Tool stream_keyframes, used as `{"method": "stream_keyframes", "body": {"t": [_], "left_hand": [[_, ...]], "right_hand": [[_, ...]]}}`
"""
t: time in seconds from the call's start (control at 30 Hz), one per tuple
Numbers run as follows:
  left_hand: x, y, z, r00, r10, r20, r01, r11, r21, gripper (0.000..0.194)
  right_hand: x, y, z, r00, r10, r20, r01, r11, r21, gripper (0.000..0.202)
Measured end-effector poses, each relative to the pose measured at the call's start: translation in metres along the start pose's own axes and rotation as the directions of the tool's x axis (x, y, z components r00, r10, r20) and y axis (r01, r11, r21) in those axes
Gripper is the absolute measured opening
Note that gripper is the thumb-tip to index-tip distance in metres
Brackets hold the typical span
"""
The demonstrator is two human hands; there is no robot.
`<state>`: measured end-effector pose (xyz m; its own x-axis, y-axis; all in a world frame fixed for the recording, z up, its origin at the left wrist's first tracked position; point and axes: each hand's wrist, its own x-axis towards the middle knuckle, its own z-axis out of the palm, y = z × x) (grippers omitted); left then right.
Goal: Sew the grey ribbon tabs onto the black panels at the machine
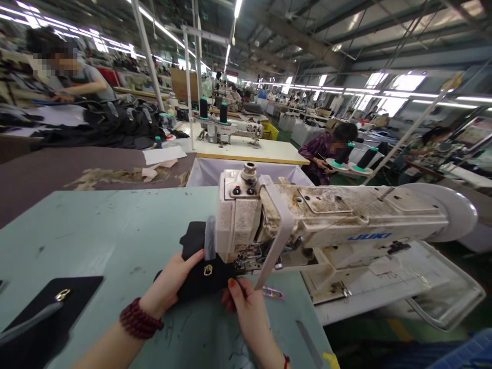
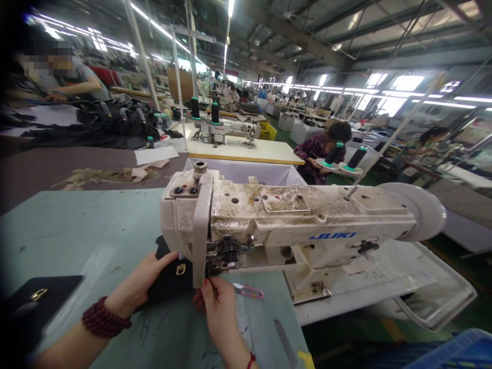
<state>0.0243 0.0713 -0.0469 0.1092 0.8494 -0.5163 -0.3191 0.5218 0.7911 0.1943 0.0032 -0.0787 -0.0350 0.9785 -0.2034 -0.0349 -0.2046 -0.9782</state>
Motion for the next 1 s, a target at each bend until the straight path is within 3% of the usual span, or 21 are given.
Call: {"method": "stream_keyframes", "body": {"t": [0.37, 0.47, 0.53, 0.6, 0.7, 1.0], "left_hand": [[-0.001, 0.014, 0.002, 0.998, -0.037, 0.054, 0.032, 0.996, 0.082, 0.032], [-0.004, 0.015, -0.009, 0.977, -0.071, 0.2, 0.052, 0.994, 0.098, 0.036], [-0.006, 0.015, -0.018, 0.93, -0.109, 0.351, 0.042, 0.98, 0.194, 0.038], [-0.006, 0.014, -0.026, 0.897, -0.162, 0.412, 0.021, 0.945, 0.325, 0.037], [-0.005, 0.014, -0.029, 0.901, -0.174, 0.397, -0.011, 0.906, 0.422, 0.032], [0.004, 0.02, -0.025, 0.896, -0.151, 0.418, -0.042, 0.907, 0.418, 0.029]], "right_hand": [[0.0, 0.008, 0.008, 0.999, 0.014, -0.042, -0.009, 0.994, 0.111, 0.062], [-0.003, 0.005, 0.007, 1.0, 0.003, -0.023, 0.0, 0.992, 0.122, 0.061], [-0.005, 0.003, 0.007, 1.0, 0.006, -0.005, -0.005, 0.992, 0.129, 0.062], [-0.006, 0.002, 0.007, 1.0, 0.016, -0.005, -0.016, 0.991, 0.13, 0.062], [-0.004, 0.001, 0.009, 0.999, 0.037, -0.039, -0.032, 0.991, 0.127, 0.063], [0.002, -0.005, 0.014, 0.991, 0.068, -0.119, -0.053, 0.992, 0.118, 0.071]]}}
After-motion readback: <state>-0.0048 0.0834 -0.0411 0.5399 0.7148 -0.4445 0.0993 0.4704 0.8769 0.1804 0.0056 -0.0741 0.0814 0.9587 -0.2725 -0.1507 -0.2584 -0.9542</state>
